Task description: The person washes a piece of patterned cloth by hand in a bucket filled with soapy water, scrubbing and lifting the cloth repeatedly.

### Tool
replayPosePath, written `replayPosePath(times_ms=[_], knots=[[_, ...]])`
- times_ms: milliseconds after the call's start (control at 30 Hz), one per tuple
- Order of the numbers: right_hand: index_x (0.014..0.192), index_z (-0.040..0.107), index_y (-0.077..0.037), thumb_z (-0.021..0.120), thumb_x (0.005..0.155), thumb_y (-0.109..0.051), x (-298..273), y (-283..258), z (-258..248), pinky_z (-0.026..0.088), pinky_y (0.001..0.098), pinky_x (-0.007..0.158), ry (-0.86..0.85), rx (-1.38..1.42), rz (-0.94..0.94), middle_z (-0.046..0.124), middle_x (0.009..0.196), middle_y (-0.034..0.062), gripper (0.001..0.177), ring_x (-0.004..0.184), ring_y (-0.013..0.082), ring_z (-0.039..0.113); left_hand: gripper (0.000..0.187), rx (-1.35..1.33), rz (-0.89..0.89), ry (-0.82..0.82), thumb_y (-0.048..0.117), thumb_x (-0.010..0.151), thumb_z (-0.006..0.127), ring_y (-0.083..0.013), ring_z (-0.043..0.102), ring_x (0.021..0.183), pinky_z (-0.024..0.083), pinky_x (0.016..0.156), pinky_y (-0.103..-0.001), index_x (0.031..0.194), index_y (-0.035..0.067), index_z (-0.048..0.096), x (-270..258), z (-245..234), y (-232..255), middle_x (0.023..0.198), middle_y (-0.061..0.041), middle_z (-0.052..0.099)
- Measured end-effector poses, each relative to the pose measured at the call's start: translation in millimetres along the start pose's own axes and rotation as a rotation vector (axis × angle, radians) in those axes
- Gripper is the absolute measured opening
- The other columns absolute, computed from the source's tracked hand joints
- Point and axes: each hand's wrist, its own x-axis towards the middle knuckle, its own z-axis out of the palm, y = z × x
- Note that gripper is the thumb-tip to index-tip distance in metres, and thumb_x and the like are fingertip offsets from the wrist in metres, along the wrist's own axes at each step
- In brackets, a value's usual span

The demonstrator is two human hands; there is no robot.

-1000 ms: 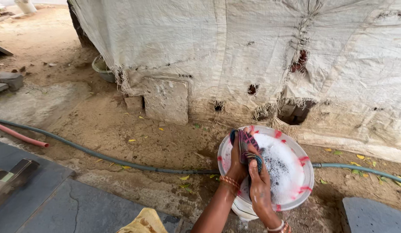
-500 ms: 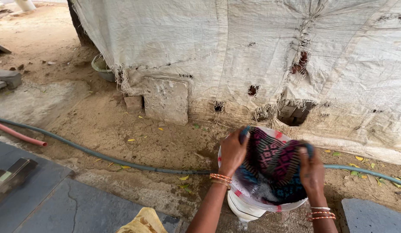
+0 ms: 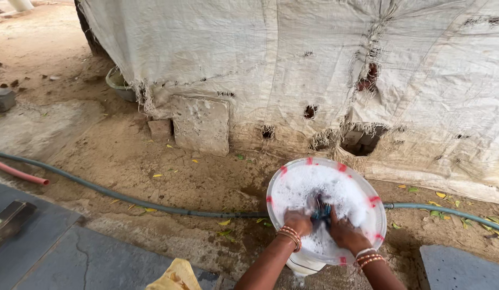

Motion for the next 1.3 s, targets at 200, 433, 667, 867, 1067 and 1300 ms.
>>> replayPosePath(times_ms=[200,433,667,867,1067,1300], knots=[[0.157,0.028,-0.016,0.046,0.100,-0.025,1,7,-12,0.055,0.0489,0.101,0.087,-0.087,0.073,0.071,0.122,0.0199,0.061,0.115,0.0352,0.071,0.021,0.030,-0.027,0.565,0.021,0.083,0.072,-0.0267,0.076,0.085,0.060,0.071,-0.041,0.097,0.007,0.077,6,6,-17,0.090,-0.011,0.076],[0.148,0.041,-0.006,0.067,0.096,-0.029,-46,6,-56,0.043,0.0489,0.104,0.608,1.170,-0.810,0.066,0.129,0.0212,0.062,0.122,0.0362,0.061,0.055,-0.436,0.073,0.488,0.047,0.077,0.085,-0.0345,0.073,0.094,0.055,0.085,-0.042,0.104,0.000,0.074,-58,-71,-1,0.096,-0.021,0.075],[0.146,0.047,-0.006,0.074,0.084,-0.022,-91,-70,-105,0.047,0.0411,0.106,0.513,1.598,-0.330,0.062,0.134,0.0204,0.069,0.122,0.0326,0.059,0.055,-1.612,0.382,0.502,0.044,0.089,0.073,-0.0163,0.060,0.112,0.045,0.094,-0.031,0.129,0.007,0.067,-59,-73,21,0.127,-0.006,0.069],[0.140,0.053,-0.003,0.073,0.085,-0.026,-88,-140,-84,0.039,0.0311,0.110,0.780,1.238,-0.315,0.054,0.145,0.0125,0.063,0.130,0.0202,0.051,0.067,-2.373,0.382,0.154,0.055,0.100,0.052,-0.0261,0.055,0.122,0.047,0.103,-0.041,0.145,0.005,0.051,-47,-41,39,0.136,-0.013,0.056],[0.118,0.073,0.006,0.052,0.106,-0.045,-95,-92,-121,0.052,0.0414,0.096,0.598,1.228,0.144,0.075,0.113,0.0265,0.057,0.108,0.0332,0.067,0.063,-2.141,0.053,0.153,0.058,0.098,0.049,-0.0104,0.051,0.130,0.036,0.111,-0.034,0.147,0.018,0.048,-102,-57,94,0.144,0.007,0.055],[0.142,0.061,0.010,0.053,0.111,-0.034,-103,-159,-68,0.026,0.0394,0.110,0.902,1.067,-0.468,0.042,0.155,0.0280,0.054,0.142,0.0346,0.028,0.070,-2.191,0.239,0.240,0.060,0.092,0.048,-0.0143,0.048,0.134,0.036,0.114,-0.038,0.148,0.016,0.049,-94,-96,40,0.148,0.001,0.055]])
